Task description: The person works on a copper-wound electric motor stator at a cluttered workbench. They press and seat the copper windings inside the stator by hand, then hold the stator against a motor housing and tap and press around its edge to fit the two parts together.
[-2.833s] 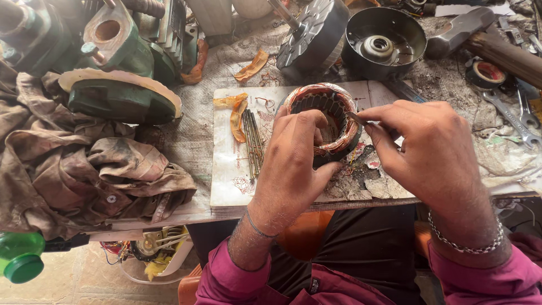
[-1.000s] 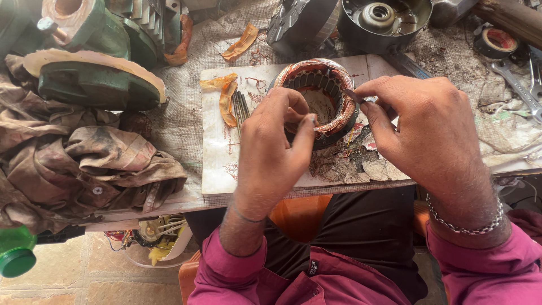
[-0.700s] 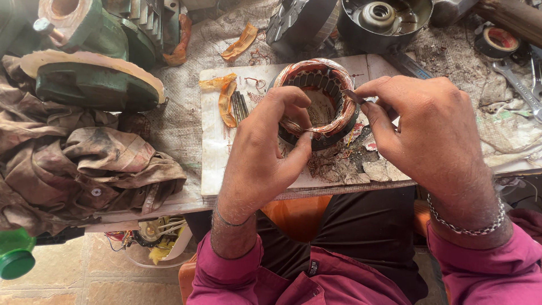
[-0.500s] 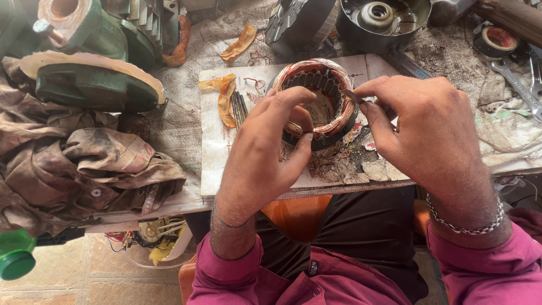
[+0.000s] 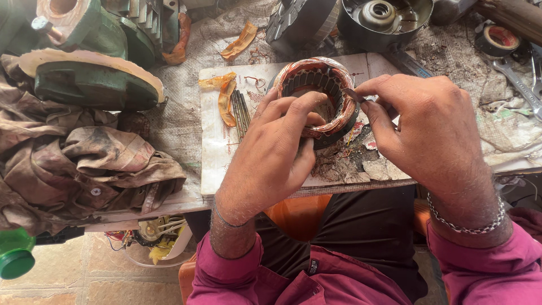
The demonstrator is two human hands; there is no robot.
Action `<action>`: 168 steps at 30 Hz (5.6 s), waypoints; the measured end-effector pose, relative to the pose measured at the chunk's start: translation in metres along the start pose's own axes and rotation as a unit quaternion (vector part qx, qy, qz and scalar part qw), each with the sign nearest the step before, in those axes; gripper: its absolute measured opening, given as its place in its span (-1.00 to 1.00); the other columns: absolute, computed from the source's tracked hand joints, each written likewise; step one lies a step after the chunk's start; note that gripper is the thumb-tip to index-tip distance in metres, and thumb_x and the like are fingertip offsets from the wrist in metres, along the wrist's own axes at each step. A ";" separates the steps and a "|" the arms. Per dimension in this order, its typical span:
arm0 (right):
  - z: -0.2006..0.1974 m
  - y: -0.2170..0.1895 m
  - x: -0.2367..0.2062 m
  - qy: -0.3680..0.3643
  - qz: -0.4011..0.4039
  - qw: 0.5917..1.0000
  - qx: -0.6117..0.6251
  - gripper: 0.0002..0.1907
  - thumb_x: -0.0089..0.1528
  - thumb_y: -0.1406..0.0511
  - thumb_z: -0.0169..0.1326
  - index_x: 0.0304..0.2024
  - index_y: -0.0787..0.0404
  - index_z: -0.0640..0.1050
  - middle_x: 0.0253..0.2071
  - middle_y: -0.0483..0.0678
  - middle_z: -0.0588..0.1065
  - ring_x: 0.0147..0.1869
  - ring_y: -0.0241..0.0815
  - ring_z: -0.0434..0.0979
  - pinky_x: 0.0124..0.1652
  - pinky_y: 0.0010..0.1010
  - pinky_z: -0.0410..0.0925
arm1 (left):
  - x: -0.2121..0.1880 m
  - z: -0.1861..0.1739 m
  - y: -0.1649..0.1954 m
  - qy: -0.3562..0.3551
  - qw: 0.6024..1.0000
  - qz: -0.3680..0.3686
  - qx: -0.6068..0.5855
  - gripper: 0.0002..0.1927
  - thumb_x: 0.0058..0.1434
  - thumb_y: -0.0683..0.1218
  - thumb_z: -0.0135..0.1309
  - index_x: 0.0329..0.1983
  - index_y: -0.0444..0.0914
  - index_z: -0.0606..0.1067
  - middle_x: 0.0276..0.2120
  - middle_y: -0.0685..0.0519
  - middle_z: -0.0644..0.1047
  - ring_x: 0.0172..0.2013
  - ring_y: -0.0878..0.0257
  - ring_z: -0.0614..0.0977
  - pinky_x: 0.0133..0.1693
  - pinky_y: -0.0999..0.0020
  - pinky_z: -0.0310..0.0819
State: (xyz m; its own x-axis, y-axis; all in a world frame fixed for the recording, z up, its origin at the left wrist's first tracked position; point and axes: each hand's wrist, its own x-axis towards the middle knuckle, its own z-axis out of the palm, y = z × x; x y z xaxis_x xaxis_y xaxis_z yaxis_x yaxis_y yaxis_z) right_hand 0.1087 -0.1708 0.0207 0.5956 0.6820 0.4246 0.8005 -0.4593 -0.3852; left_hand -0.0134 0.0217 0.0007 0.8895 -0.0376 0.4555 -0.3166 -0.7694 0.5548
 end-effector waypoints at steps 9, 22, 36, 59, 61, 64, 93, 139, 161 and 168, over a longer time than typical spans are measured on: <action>0.001 0.003 -0.001 0.000 -0.001 1.000 -0.008 -0.80 0.26 0.37 0.21 -0.05 0.16 0.65 -0.30 0.04 0.59 -0.22 0.07 0.63 -0.26 -0.17 0.40 | 0.001 -0.002 0.001 0.003 1.000 0.000 -0.025 -0.31 0.13 -0.29 0.16 0.36 -0.25 0.29 -0.10 0.02 0.55 0.13 0.05 0.56 0.48 -0.02 0.15; -0.001 -0.002 0.002 0.002 -0.002 1.000 -0.008 -0.80 0.23 0.39 0.22 -0.08 0.18 0.65 -0.33 0.05 0.58 -0.26 0.06 0.62 -0.30 -0.18 0.39 | 0.003 0.001 -0.002 0.015 1.000 0.009 0.004 -0.39 0.17 -0.24 0.25 0.29 -0.23 0.35 -0.14 0.06 0.56 0.09 0.08 0.58 0.45 0.05 0.23; -0.004 -0.008 0.006 0.014 -0.015 1.000 -0.016 -0.82 0.19 0.42 0.20 -0.14 0.23 0.65 -0.36 0.09 0.59 -0.28 0.10 0.62 -0.32 -0.15 0.41 | 0.001 -0.003 -0.001 0.007 1.000 0.005 -0.015 -0.35 0.16 -0.22 0.26 0.32 -0.23 0.32 -0.11 0.05 0.54 0.12 0.07 0.57 0.44 0.07 0.26; -0.011 -0.028 -0.016 -0.018 -0.146 0.987 -0.060 -0.81 0.10 0.31 0.30 -0.23 0.17 0.68 -0.35 -0.13 0.54 -0.27 -0.13 0.55 -0.05 -0.22 0.29 | 0.000 0.001 -0.005 0.000 1.000 0.013 -0.015 -0.29 0.07 -0.25 0.25 0.30 -0.22 0.28 -0.08 0.07 0.55 0.15 0.04 0.54 0.48 -0.07 0.12; -0.011 -0.029 -0.016 -0.013 -0.147 0.986 -0.070 -0.81 0.09 0.31 0.31 -0.23 0.17 0.68 -0.36 -0.14 0.53 -0.27 -0.12 0.55 -0.05 -0.22 0.29 | 0.001 0.002 -0.005 -0.002 1.000 0.011 -0.014 -0.30 0.07 -0.25 0.25 0.30 -0.22 0.28 -0.08 0.07 0.55 0.16 0.04 0.54 0.47 -0.06 0.12; -0.010 -0.028 -0.015 -0.009 -0.153 0.985 -0.078 -0.80 0.08 0.32 0.31 -0.23 0.16 0.68 -0.35 -0.14 0.53 -0.26 -0.12 0.54 -0.05 -0.21 0.28 | 0.000 0.002 -0.006 0.001 1.000 0.012 -0.011 -0.30 0.08 -0.25 0.26 0.30 -0.22 0.28 -0.08 0.07 0.55 0.16 0.04 0.54 0.48 -0.07 0.11; -0.006 -0.024 -0.011 -0.001 -0.185 0.978 -0.099 -0.73 0.07 0.42 0.24 -0.16 0.09 0.69 -0.32 -0.19 0.54 -0.27 -0.15 0.54 -0.01 -0.21 0.28 | 0.000 -0.001 -0.005 -0.008 0.999 0.029 -0.016 -0.27 0.07 -0.25 0.25 0.33 -0.24 0.28 -0.03 0.00 0.50 0.18 0.02 0.52 0.52 -0.01 0.11; -0.013 -0.016 -0.012 0.009 -0.196 0.973 -0.119 -0.75 0.04 0.44 0.23 -0.25 0.07 0.70 -0.38 -0.20 0.52 -0.27 -0.16 0.52 0.01 -0.21 0.29 | 0.000 -0.001 -0.005 -0.018 0.999 0.025 -0.009 -0.19 0.05 -0.13 0.37 0.34 -0.21 0.26 0.02 0.00 0.50 0.22 0.00 0.49 0.50 -0.04 0.08; -0.006 -0.013 -0.012 -0.039 -0.210 0.972 -0.094 -0.76 0.04 0.42 0.22 -0.24 0.09 0.67 -0.35 -0.19 0.51 -0.24 -0.19 0.55 0.01 -0.18 0.29 | -0.001 0.000 -0.005 -0.009 0.999 0.032 -0.011 -0.33 0.15 -0.23 0.20 0.34 -0.24 0.28 0.03 -0.03 0.49 0.21 -0.01 0.49 0.52 -0.04 0.08; -0.003 -0.009 -0.010 -0.067 -0.188 0.978 -0.060 -0.73 0.05 0.44 0.18 -0.20 0.13 0.67 -0.39 -0.14 0.50 -0.27 -0.11 0.57 0.02 -0.14 0.34 | -0.001 -0.001 -0.005 -0.011 1.000 0.022 -0.007 -0.36 0.18 -0.23 0.18 0.33 -0.23 0.29 -0.01 -0.01 0.51 0.20 0.01 0.51 0.52 -0.04 0.09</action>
State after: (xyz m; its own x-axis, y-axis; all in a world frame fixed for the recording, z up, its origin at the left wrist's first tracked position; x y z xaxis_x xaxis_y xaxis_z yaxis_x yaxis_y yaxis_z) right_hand 0.0961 -0.1753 0.0228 0.2490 0.8804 0.4036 0.9684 -0.2190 -0.1197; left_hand -0.0133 0.0262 -0.0023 0.8818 -0.0860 0.4636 -0.3602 -0.7575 0.5445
